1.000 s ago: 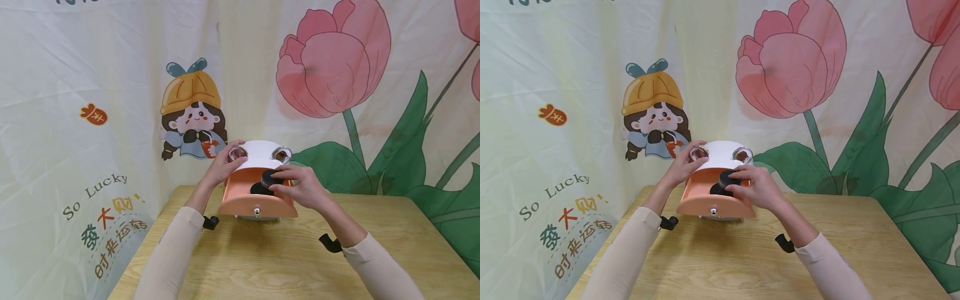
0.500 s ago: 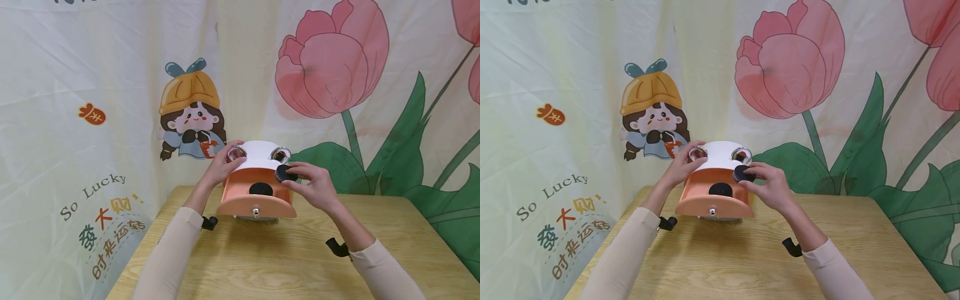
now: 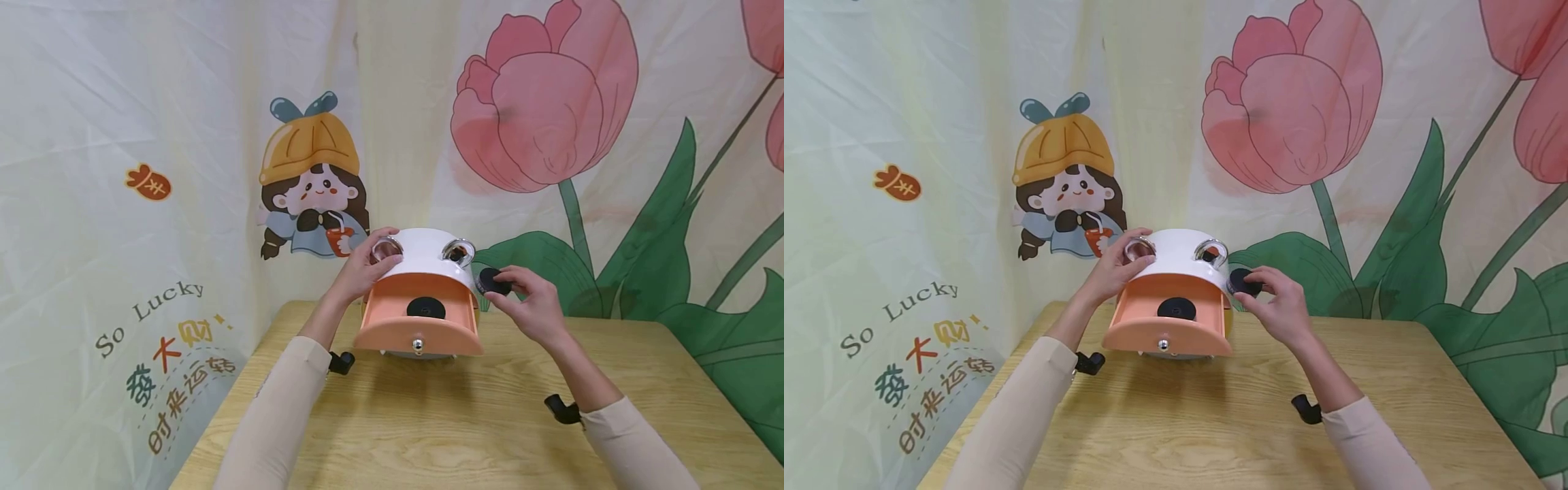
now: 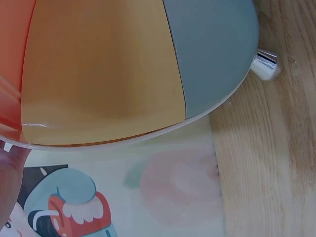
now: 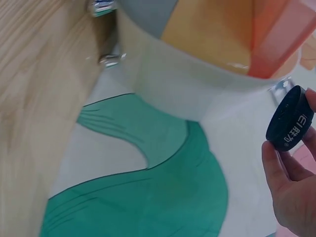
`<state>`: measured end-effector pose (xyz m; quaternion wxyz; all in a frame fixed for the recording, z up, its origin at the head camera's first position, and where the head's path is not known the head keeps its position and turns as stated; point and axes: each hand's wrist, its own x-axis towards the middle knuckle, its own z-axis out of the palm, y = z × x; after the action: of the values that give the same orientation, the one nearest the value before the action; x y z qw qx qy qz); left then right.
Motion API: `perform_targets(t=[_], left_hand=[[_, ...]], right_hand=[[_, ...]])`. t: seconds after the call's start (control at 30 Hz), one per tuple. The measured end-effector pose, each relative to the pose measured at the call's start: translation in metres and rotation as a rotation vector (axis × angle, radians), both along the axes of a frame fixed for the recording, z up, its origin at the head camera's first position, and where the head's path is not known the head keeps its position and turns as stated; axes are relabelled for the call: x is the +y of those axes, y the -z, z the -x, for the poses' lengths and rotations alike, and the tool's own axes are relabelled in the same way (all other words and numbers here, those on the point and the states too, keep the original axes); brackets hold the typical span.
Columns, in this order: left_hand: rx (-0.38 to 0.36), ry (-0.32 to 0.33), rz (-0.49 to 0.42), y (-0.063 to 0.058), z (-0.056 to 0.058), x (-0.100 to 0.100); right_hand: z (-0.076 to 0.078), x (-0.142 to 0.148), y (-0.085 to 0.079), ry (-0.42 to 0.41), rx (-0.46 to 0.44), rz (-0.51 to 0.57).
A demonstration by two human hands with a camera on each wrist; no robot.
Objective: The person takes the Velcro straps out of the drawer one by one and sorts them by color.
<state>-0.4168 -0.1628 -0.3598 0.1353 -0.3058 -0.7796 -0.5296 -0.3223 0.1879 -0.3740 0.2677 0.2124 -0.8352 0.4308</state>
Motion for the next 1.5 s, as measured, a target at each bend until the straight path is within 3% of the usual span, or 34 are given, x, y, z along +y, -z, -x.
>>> perform_targets(t=[0.63,1.2,1.5], left_hand=[[-0.012,-0.009,0.017,-0.001,0.002,-0.001],[-0.026,-0.022,0.009,-0.002,-0.002,-0.001],[-0.040,-0.006,-0.005,-0.001,-0.002,0.001]], right_hand=[[0.021,0.019,0.038,0.110,-0.160,-0.036],[0.035,0.024,0.072,0.069,-0.314,-0.213],[0.040,0.024,0.094,0.038,-0.313,-0.318]])
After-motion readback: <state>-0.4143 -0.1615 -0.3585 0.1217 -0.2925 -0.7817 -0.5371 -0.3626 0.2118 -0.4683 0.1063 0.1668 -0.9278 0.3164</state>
